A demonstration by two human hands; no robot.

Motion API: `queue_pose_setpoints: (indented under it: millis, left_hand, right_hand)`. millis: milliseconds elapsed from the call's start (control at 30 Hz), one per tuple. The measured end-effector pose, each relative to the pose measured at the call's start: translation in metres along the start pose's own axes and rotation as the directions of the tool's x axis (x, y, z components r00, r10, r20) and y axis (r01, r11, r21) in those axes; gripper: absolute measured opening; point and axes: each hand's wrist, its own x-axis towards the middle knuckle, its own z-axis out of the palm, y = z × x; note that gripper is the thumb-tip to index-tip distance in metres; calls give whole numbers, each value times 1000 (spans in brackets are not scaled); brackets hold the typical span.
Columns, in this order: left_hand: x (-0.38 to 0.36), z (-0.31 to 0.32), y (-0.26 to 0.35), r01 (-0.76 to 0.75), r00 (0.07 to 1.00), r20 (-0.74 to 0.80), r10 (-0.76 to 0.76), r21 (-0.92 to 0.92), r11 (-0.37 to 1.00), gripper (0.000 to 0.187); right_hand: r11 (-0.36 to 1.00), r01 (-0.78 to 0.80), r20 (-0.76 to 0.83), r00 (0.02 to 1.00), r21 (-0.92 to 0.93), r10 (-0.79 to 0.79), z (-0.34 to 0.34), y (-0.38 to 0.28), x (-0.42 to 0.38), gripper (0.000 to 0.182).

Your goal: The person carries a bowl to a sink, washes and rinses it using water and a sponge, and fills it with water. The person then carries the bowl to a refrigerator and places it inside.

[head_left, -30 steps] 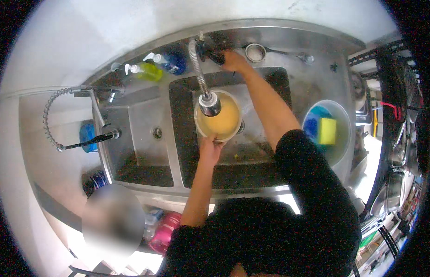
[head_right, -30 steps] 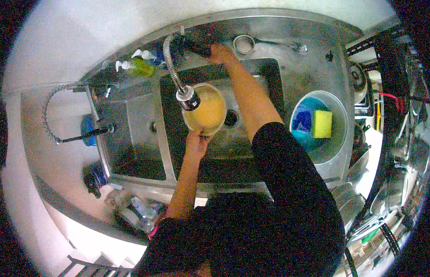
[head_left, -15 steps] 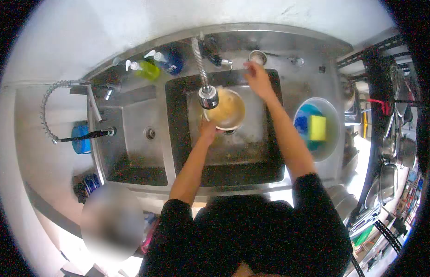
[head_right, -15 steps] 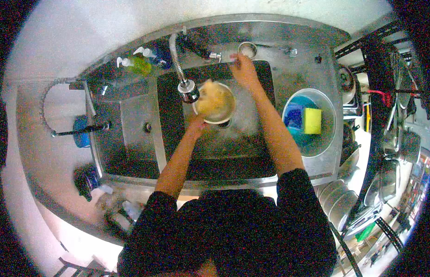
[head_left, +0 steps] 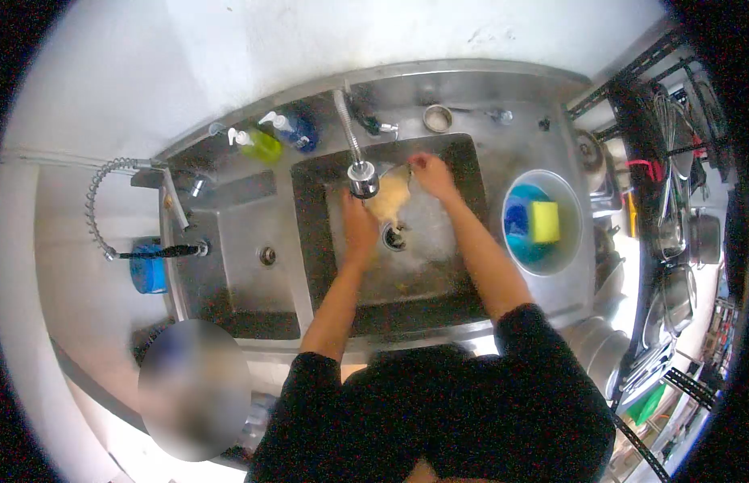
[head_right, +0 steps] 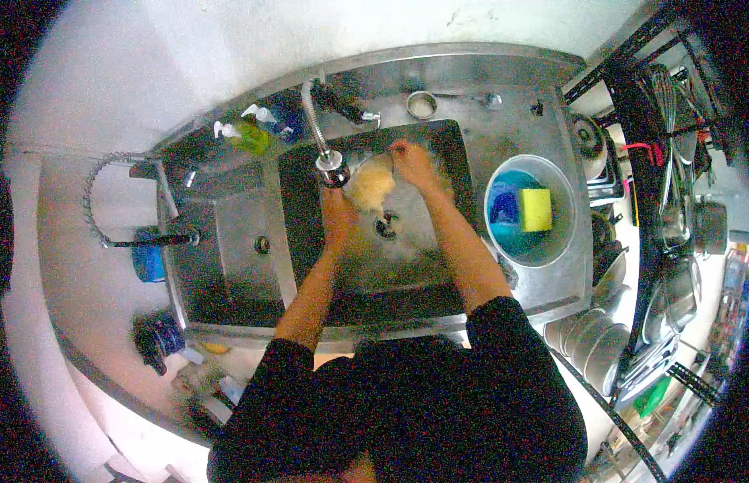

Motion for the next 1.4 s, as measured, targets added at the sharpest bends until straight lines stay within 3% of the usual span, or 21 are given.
queue_pose_setpoints:
  millis: [100,200,233,300,400,500,600,667,700,800,900,967,1000,1100,1133,1233,1333,1400]
  left_hand:
    - [-14,-10,13,26,998,-56,-25,21,999,48]
    - [-31,-5,0,25,997,-81,-15,124,992,51]
    - [-32,-8,1,13,996,-90,2,174,985,52]
    - [-40,-13,5,3,997,-77,5,104,995,52]
    - [-37,-11,-2,-11,997,-80,20,103,995,52]
    - [-35,-4,-2,-14,998,-64,24,147,989,53]
    - [-29,5,-3,-32,998,-56,41,159,987,52]
    - [-30,12,-7,6,999,-51,0,110,994,51]
    - [-30,17,-7,53,998,-45,-50,60,997,51]
    - [-33,18,1,184,983,-5,-184,-21,983,52]
    - [-40,32,-13,325,944,-36,-328,-83,942,52]
    - [-37,28,-10,469,874,9,-485,-275,839,51]
    - [-35,24,-8,554,815,99,-572,-423,717,50]
    - [-39,40,-35,662,617,400,-678,-729,174,49]
    - [-40,49,-46,640,559,501,-661,-767,-40,49]
    - [-41,40,-37,670,597,564,-571,-742,-33,51]
    - [-39,55,-43,666,569,658,-494,-720,-192,51]
    - [-40,63,-42,615,634,642,-431,-757,-222,51]
  right_hand:
    - [991,-104,-7,995,-80,103,4,-27,13,32]
    - [999,-44,-36,998,-29,43,43,6,48,36]
    - [980,-160,37,987,117,157,44,1,51,36]
    - [840,-403,227,913,364,339,45,-8,56,35]
    - [551,-576,417,817,603,398,26,-35,72,33]
    - [380,-544,453,837,748,306,6,-59,86,33]
    - [829,-402,191,915,389,354,-8,-67,106,35]
    - [939,-159,11,986,305,164,4,-46,111,38]
    - [970,-35,-71,996,242,54,8,-34,114,39]
    - [852,-287,284,943,439,172,-2,-38,83,42]
    - [861,-172,210,975,478,78,14,-16,62,39]
    - [906,-208,209,968,369,137,25,-8,31,38]
    - [923,-225,205,965,311,165,29,-5,22,37]
    - [988,-121,153,982,91,107,57,47,17,35]
    - [986,-121,165,981,115,101,52,42,14,34]
    - [969,-118,189,979,217,77,27,3,2,30]
    - [929,-76,205,979,362,0,4,-40,-12,27]
    - [903,-12,249,963,430,-106,-14,-68,-26,31]
